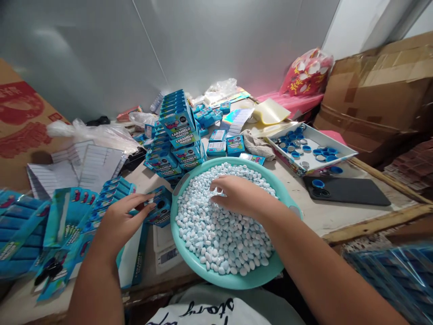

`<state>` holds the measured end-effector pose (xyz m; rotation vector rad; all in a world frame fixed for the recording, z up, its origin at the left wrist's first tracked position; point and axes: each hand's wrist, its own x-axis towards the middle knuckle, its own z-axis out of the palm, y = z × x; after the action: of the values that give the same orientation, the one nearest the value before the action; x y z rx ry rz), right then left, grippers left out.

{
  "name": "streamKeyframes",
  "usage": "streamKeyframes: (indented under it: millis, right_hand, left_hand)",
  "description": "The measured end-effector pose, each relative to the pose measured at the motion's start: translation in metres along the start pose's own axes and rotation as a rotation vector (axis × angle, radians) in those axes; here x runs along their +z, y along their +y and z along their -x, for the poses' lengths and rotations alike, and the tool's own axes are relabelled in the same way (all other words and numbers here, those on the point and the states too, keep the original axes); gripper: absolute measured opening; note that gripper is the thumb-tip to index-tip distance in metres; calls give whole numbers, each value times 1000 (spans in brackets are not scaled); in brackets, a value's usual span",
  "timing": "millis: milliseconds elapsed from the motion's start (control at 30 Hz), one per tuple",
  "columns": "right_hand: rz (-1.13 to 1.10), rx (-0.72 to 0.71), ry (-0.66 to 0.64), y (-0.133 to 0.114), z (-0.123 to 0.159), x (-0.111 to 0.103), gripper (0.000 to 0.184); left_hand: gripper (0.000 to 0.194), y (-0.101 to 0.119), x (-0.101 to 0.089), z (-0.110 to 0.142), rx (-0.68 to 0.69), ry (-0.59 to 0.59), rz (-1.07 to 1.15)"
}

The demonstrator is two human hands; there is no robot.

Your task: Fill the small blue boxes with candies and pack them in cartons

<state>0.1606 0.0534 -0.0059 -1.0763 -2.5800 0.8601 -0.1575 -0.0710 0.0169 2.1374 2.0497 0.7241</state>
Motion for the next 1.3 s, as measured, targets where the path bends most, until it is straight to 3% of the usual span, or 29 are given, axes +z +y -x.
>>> streamKeyframes:
  millis: [267, 333, 467, 567, 767, 967, 1067, 1233, 1300]
  right_hand:
    - [13, 6, 7, 3, 0, 0, 20]
    - [20, 13, 0, 2, 0, 0, 21]
    - [31, 12, -15, 2, 0, 0, 21]
    - [35, -1, -20, 3, 0, -1, 21]
    - [41, 40, -39, 3, -1, 0, 21]
    - [23, 38, -39, 5, -1, 0, 22]
    - [20, 36, -45, 6, -1, 0, 21]
    - [19, 28, -44, 5, -1, 0, 20]
    - [27, 30, -40, 5, -2, 0, 20]
  left_hand:
    - [37, -3, 12, -4, -43, -125, 50]
    - [38, 0, 11, -1, -64, -71, 55]
    - [30, 14, 6, 10, -61, 147, 80]
    - [25, 24, 3, 15, -52, 225, 70]
    - [22, 21, 3, 19, -62, 275, 43]
    - [20, 21, 3, 25, -77, 235, 82]
    - [20, 27, 7, 25, -29, 148, 133]
    - [24, 47, 26, 17, 177, -221, 116]
    - [24, 57, 34, 12, 200, -330, 65]
